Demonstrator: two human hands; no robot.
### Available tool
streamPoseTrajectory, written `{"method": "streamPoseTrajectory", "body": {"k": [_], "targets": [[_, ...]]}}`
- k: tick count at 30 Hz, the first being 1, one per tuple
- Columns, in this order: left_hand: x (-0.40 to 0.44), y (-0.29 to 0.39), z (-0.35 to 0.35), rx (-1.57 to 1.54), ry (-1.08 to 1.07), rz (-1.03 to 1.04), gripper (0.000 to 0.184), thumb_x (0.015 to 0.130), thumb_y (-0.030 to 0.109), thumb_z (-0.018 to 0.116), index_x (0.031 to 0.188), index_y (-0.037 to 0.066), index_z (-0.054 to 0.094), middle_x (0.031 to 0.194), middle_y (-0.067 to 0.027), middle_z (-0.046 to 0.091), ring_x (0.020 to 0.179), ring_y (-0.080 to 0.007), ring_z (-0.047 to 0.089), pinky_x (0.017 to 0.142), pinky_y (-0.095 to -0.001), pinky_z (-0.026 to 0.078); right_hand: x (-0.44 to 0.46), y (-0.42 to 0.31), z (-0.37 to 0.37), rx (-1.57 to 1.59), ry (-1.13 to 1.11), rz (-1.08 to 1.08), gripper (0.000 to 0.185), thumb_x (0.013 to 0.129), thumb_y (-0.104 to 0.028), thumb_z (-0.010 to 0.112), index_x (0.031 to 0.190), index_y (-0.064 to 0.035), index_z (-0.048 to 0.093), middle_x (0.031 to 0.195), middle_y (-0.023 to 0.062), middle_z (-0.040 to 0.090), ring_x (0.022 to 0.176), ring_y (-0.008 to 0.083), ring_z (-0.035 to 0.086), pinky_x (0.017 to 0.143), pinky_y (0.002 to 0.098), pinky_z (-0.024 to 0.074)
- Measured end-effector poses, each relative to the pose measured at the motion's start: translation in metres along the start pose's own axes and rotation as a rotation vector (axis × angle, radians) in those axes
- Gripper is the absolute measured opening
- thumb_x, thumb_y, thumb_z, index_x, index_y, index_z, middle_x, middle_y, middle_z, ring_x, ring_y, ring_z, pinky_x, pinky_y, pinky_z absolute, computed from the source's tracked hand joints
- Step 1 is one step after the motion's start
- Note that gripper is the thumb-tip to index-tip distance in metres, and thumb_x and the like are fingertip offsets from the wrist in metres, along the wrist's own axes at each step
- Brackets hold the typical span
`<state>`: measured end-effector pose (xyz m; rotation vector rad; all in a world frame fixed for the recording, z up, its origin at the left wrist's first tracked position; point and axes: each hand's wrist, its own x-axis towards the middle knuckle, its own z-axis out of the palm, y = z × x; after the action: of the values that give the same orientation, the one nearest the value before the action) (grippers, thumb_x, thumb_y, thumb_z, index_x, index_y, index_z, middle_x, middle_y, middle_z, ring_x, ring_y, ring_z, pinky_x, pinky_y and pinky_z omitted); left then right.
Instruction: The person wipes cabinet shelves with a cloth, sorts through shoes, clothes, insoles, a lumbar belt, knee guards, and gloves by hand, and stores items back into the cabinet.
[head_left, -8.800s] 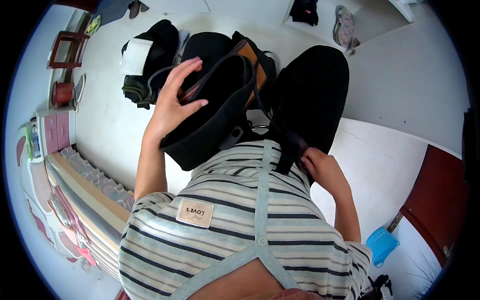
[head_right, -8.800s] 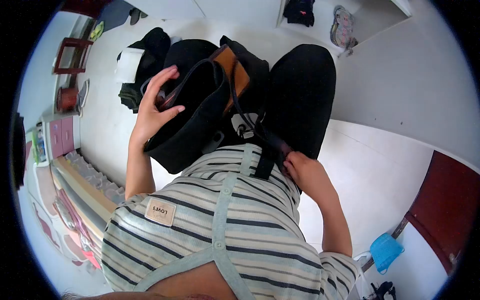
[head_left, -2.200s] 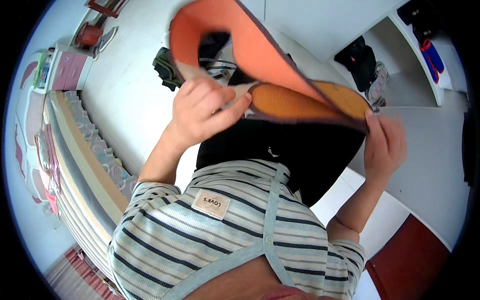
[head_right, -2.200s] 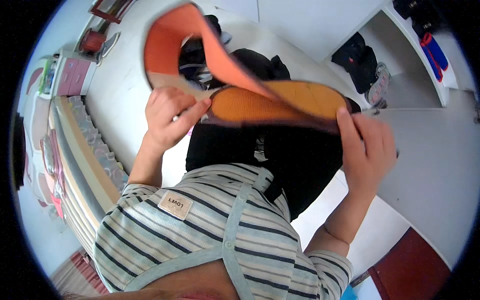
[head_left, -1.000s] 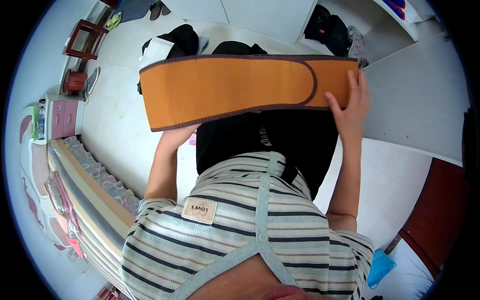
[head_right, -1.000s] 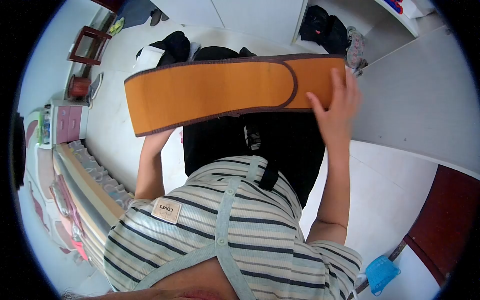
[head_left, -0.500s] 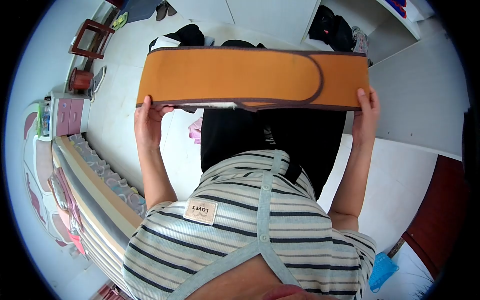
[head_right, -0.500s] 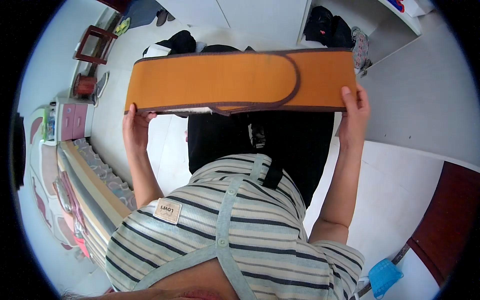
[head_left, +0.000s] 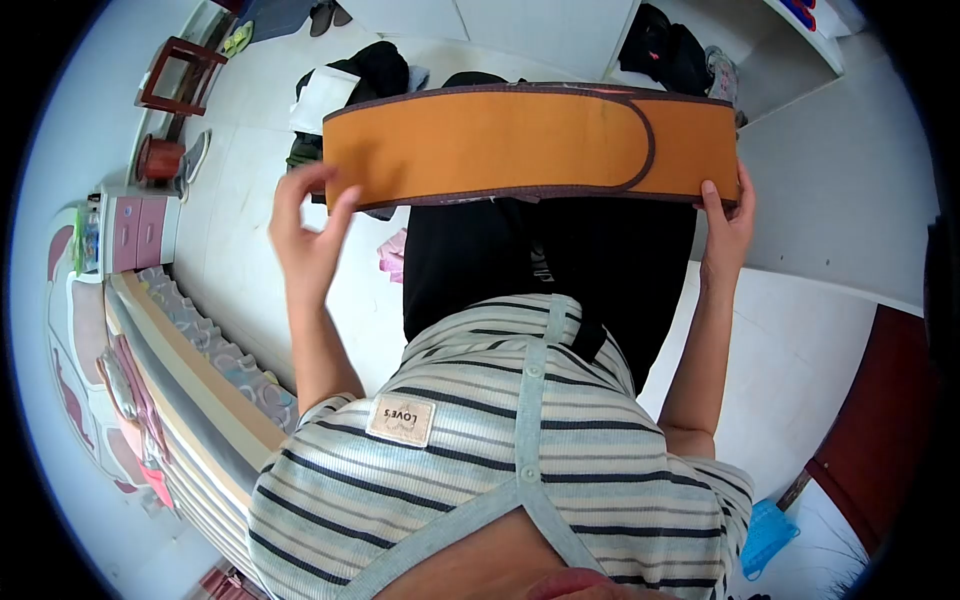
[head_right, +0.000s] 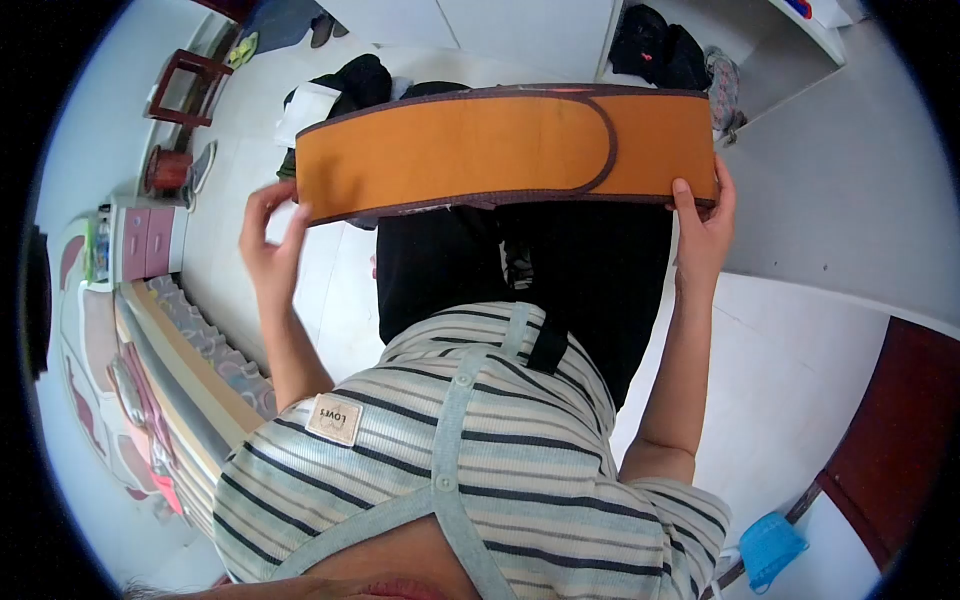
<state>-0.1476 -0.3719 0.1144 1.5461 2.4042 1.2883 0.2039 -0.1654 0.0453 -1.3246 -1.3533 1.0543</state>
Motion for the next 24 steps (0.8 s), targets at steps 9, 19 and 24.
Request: {"method": "streamPoseTrajectory", "body": {"k": [9,19,24], "targets": [[0.006,-0.043,0.043,-0.635,-0.163,-0.586,0.058,0.075,0.022,0.070,0.121,-0.001,0.045,0.110,-0.0130,0.057,0.099,-0.0201,0.057,0.086,-0.0316,0.045,-0.003,-0.033,0.015,0.399,0.156,-0.017,0.028,0.086,-0.010,0.060,0.110,-0.0030,0.049,0.107,0.0069,0.053,0.097,0.0147,0.051,0.085,0.0256,0.0412],[-0.021,0.068,0.046,-1.312,-0.117,-0.684,0.042,0.093,0.031,0.041,0.126,0.005,0.041,0.125,-0.0096,0.049,0.113,-0.0237,0.050,0.090,-0.0368,0.045,-0.063,-0.092,0.128,0.000,-0.604,-1.169,0.025,0.077,-0.007,0.056,0.100,-0.0083,0.047,0.129,0.0153,0.043,0.124,0.0328,0.038,0.104,0.0508,0.0263],[-0.027,0.052,0.046,-1.813,-0.284,-0.492,0.049,0.094,0.043,0.033,0.130,0.010,0.039,0.128,-0.0099,0.045,0.117,-0.0247,0.046,0.095,-0.0392,0.041,-0.092,-0.076,0.131,-0.029,-0.745,-1.157,0.016,0.080,-0.012,0.055,0.095,-0.0093,0.050,0.133,0.0135,0.041,0.125,0.0286,0.038,0.105,0.0469,0.0270]]}}
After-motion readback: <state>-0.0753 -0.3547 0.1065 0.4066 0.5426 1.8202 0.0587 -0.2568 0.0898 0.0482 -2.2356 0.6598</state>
